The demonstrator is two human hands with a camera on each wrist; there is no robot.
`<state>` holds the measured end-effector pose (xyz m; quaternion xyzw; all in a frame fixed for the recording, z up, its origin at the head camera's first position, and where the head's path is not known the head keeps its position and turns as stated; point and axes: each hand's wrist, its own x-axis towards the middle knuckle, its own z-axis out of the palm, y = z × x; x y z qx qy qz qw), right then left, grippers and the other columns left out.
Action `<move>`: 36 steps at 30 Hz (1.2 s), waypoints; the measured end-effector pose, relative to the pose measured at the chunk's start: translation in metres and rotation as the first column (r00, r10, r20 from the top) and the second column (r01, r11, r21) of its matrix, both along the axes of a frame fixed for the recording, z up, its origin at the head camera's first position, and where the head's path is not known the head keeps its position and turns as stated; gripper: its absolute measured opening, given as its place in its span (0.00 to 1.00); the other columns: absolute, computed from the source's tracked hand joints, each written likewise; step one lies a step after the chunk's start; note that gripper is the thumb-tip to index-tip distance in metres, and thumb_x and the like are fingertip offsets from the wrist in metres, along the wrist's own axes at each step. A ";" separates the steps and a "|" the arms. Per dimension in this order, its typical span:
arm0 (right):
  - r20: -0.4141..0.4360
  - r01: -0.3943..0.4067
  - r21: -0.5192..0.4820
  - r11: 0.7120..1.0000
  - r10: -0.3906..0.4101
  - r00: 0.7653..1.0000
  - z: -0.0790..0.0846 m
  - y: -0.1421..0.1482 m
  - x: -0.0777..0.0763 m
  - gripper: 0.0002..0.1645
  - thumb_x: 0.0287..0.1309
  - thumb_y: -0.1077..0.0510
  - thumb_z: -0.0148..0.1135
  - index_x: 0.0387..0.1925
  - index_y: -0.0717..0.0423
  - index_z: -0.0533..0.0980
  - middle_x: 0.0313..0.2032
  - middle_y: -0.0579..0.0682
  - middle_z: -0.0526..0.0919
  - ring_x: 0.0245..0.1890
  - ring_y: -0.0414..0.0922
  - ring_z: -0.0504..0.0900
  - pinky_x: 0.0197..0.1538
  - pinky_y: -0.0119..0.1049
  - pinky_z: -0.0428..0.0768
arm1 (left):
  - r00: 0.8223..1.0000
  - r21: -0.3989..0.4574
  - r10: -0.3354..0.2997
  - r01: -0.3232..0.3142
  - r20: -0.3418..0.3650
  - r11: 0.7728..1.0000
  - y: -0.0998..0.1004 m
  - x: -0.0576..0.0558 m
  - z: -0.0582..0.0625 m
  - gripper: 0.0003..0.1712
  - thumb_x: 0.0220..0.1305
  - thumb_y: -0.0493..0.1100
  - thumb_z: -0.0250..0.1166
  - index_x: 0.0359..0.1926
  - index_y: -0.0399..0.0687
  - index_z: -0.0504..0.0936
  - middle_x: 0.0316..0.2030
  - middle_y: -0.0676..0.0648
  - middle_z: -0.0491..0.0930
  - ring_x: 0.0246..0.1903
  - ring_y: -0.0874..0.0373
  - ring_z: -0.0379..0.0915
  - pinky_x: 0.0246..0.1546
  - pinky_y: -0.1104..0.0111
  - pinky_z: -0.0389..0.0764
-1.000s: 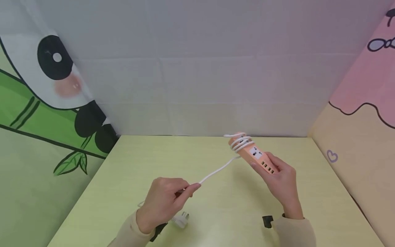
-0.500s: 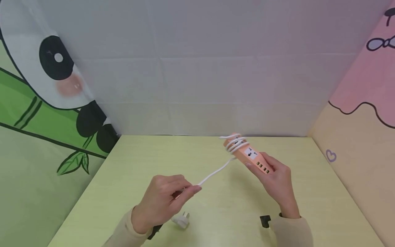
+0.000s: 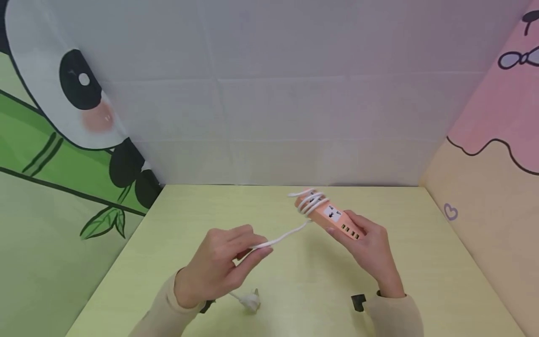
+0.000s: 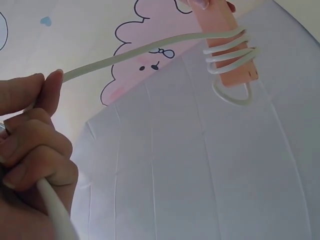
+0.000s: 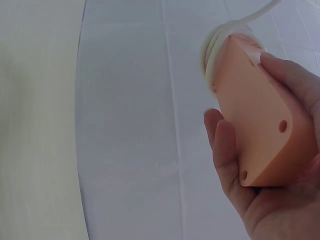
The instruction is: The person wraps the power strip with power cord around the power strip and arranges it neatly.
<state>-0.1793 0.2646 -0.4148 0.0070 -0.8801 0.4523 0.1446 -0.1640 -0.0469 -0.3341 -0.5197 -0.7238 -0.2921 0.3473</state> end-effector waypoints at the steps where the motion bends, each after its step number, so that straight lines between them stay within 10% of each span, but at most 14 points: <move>1: 0.001 -0.008 0.007 1.000 0.008 1.000 0.000 -0.001 0.000 0.37 0.58 0.47 0.75 0.65 0.58 0.76 0.50 0.62 0.85 0.29 0.38 0.73 0.25 0.31 0.75 | 1.000 0.001 -0.005 0.005 -0.004 1.000 0.000 -0.001 0.002 0.09 0.71 0.41 0.63 0.32 0.48 0.83 0.19 0.58 0.67 0.17 0.71 0.56 0.21 0.88 0.53; 20: 0.049 -0.175 0.069 0.982 0.172 0.984 0.000 -0.004 0.003 0.36 0.55 0.47 0.77 0.63 0.57 0.78 0.53 0.59 0.85 0.33 0.39 0.76 0.31 0.30 0.76 | 0.999 -0.011 -0.046 0.045 -0.030 0.999 -0.002 -0.024 0.028 0.06 0.71 0.41 0.65 0.35 0.46 0.85 0.20 0.55 0.68 0.17 0.70 0.56 0.19 0.84 0.58; 36: 0.063 -0.380 -0.009 0.925 0.379 0.923 -0.001 0.002 0.004 0.32 0.53 0.51 0.78 0.59 0.54 0.81 0.45 0.50 0.87 0.32 0.37 0.77 0.31 0.31 0.77 | 0.999 0.019 -0.019 0.019 -0.030 1.000 0.010 -0.053 0.030 0.12 0.74 0.47 0.61 0.39 0.46 0.86 0.22 0.54 0.68 0.17 0.68 0.55 0.21 0.79 0.59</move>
